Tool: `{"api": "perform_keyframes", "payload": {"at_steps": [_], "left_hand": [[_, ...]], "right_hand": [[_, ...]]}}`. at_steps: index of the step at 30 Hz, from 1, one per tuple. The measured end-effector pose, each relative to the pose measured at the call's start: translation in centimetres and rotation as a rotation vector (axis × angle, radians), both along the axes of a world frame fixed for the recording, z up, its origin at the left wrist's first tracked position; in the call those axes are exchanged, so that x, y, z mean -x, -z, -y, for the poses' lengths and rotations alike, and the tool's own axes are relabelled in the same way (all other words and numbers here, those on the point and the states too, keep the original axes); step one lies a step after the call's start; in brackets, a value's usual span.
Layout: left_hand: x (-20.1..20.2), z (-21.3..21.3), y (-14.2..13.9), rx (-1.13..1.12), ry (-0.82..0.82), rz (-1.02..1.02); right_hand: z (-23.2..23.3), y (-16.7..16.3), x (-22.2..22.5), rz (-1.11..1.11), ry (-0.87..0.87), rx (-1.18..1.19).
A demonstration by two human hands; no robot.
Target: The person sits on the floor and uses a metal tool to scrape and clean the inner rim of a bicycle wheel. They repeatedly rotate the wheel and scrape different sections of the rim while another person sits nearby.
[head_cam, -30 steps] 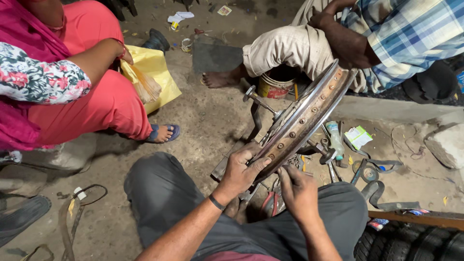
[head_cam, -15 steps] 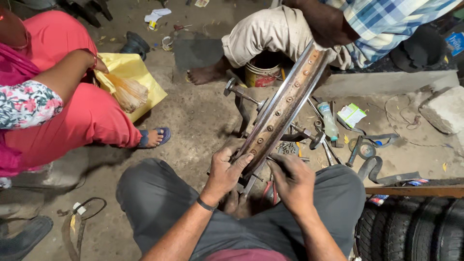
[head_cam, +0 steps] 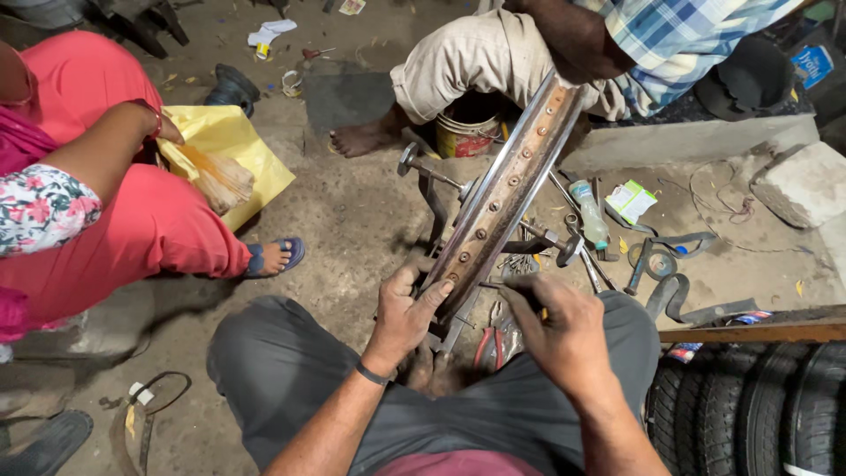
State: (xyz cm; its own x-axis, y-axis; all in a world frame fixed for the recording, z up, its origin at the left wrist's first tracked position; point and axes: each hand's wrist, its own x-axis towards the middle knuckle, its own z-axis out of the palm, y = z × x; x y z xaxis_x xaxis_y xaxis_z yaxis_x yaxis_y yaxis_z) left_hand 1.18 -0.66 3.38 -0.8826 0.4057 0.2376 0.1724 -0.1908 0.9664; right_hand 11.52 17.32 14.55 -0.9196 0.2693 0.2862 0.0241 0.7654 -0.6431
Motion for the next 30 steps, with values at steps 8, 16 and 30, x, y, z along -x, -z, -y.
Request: {"api": "perform_keyframes", "payload": {"at_steps": [8,16,30], "left_hand": [[0.0,-0.4,-0.5,0.013,-0.016,-0.041],[0.3,-0.9,-2.8,0.016,-0.04,-0.152],[0.3,-1.0,-3.5,0.003,-0.016,-0.107]], "right_hand": [[-0.7,4.6,-0.9,-0.052,-0.096,0.024],[0.1,19.0,2.9,-0.015,-0.209,0.631],[1.6,18.9,3.4,0.117,-0.014,0.765]]}}
